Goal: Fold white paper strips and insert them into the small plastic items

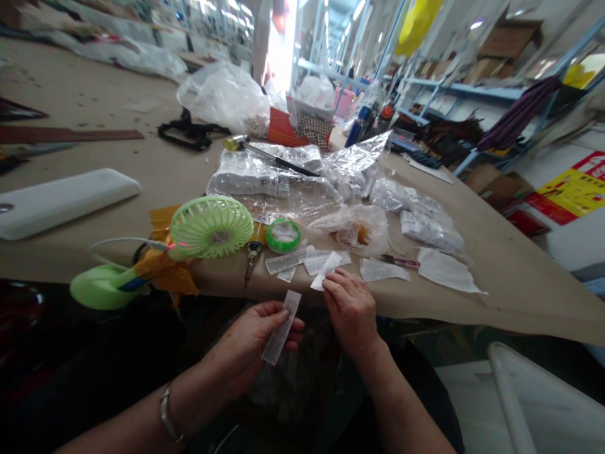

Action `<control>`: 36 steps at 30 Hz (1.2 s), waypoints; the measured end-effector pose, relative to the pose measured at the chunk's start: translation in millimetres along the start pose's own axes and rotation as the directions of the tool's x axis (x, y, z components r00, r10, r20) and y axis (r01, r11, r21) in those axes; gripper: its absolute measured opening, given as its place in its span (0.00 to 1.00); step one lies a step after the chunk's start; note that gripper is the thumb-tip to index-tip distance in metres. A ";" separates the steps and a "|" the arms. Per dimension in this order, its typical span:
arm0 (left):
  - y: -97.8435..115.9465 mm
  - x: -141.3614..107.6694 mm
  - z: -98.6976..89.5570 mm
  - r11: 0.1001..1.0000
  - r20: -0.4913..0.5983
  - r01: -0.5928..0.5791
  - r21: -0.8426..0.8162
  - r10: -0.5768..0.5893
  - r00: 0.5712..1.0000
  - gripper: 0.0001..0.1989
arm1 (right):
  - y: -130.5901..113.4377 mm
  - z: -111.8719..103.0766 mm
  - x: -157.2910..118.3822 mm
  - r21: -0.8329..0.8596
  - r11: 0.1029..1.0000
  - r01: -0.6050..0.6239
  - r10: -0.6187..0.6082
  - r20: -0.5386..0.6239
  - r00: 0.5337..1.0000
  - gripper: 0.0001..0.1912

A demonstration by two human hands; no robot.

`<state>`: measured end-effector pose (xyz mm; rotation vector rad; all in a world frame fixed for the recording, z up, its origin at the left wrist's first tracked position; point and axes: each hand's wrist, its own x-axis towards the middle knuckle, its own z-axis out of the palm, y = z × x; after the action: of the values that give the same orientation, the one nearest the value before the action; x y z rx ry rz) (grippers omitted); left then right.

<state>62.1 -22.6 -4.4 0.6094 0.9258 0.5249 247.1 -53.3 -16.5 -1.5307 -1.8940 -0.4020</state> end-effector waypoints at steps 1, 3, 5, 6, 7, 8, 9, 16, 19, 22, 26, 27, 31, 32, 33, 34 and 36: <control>0.2 0.4 0.2 1.000 0.005 0.002 0.001 -0.002 1.000 0.04 | 1.2 -0.7 -0.3 0.035 0.999 -0.017 0.018 -0.015 1.000 0.07; -0.1 1.4 0.3 1.000 0.016 0.008 -0.002 -0.008 1.000 0.05 | 1.2 -3.1 -0.7 0.101 0.993 -0.066 0.070 -0.039 0.997 0.07; -1.0 2.2 0.2 0.999 0.036 0.018 -0.029 -0.017 0.999 0.07 | -4.2 -6.6 -1.6 0.163 0.984 -0.071 0.082 -0.058 0.995 0.08; -1.7 2.5 0.2 0.998 0.052 0.021 -0.055 -0.018 0.999 0.08 | -9.1 -8.4 -2.5 0.193 0.980 -0.041 0.052 -0.056 0.997 0.09; -2.4 2.8 0.3 0.996 0.072 0.020 -0.091 -0.014 0.997 0.09 | -15.1 -9.9 -3.8 0.219 0.976 0.011 -0.002 -0.040 0.999 0.09; -3.2 3.0 0.5 0.991 0.096 0.015 -0.131 -0.002 0.995 0.08 | -21.8 -10.8 -5.4 0.239 0.968 0.077 -0.076 -0.016 0.997 0.09; -4.1 3.2 0.8 0.985 0.117 0.007 -0.174 0.014 0.993 0.08 | -28.8 -11.1 -7.3 0.254 0.957 0.143 -0.151 0.013 0.988 0.10; -8.7 3.0 2.5 0.940 0.112 -0.005 -0.342 0.046 0.993 0.06 | -53.6 -4.6 -21.6 0.253 0.936 0.244 -0.284 0.134 0.950 0.08; -9.6 3.0 2.9 0.940 0.117 -0.011 -0.342 0.054 0.992 0.07 | -53.5 -4.0 -24.6 0.250 0.935 0.250 -0.291 0.141 0.946 0.07; -10.8 3.9 3.1 0.949 0.101 -0.016 -0.315 0.050 0.994 0.06 | -56.8 -5.3 -24.7 0.252 0.934 0.254 -0.297 0.150 0.943 0.08; -10.1 3.2 4.0 0.961 0.056 -0.022 -0.277 0.039 0.998 0.03 | -56.0 -13.7 -21.1 0.261 0.937 0.234 -0.274 0.132 0.952 0.12; -9.1 2.4 4.4 0.968 0.044 -0.014 -0.252 0.026 0.999 0.03 | -51.1 -17.2 -20.3 0.246 0.945 0.217 -0.252 0.121 0.960 0.15; -4.9 -1.0 6.0 0.992 -0.027 0.055 -0.110 -0.059 0.998 0.05 | -9.9 -31.7 -22.5 -0.074 0.997 -0.034 0.039 0.059 0.997 0.24; -4.7 -1.6 6.3 0.994 -0.039 0.067 -0.085 -0.071 0.997 0.05 | 2.2 -34.1 -24.5 -0.194 0.975 -0.110 0.122 0.050 0.991 0.27; -5.0 -2.0 6.5 0.995 -0.042 0.072 -0.069 -0.075 0.996 0.05 | 13.0 -35.7 -27.1 -0.290 0.944 -0.155 0.179 0.057 0.982 0.29; -5.6 -2.3 6.6 0.995 -0.040 0.077 -0.057 -0.079 0.996 0.04 | 21.9 -36.4 -29.9 -0.362 0.916 -0.171 0.214 0.082 0.973 0.29; -7.3 -2.4 6.7 0.996 -0.041 0.083 -0.043 -0.085 0.996 0.04 | 33.3 -36.0 -35.7 -0.433 0.888 -0.151 0.227 0.129 0.965 0.24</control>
<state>67.6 -31.1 -4.9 0.5220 0.9744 0.4819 292.9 -93.0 -19.0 -2.0797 -1.8436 -0.6351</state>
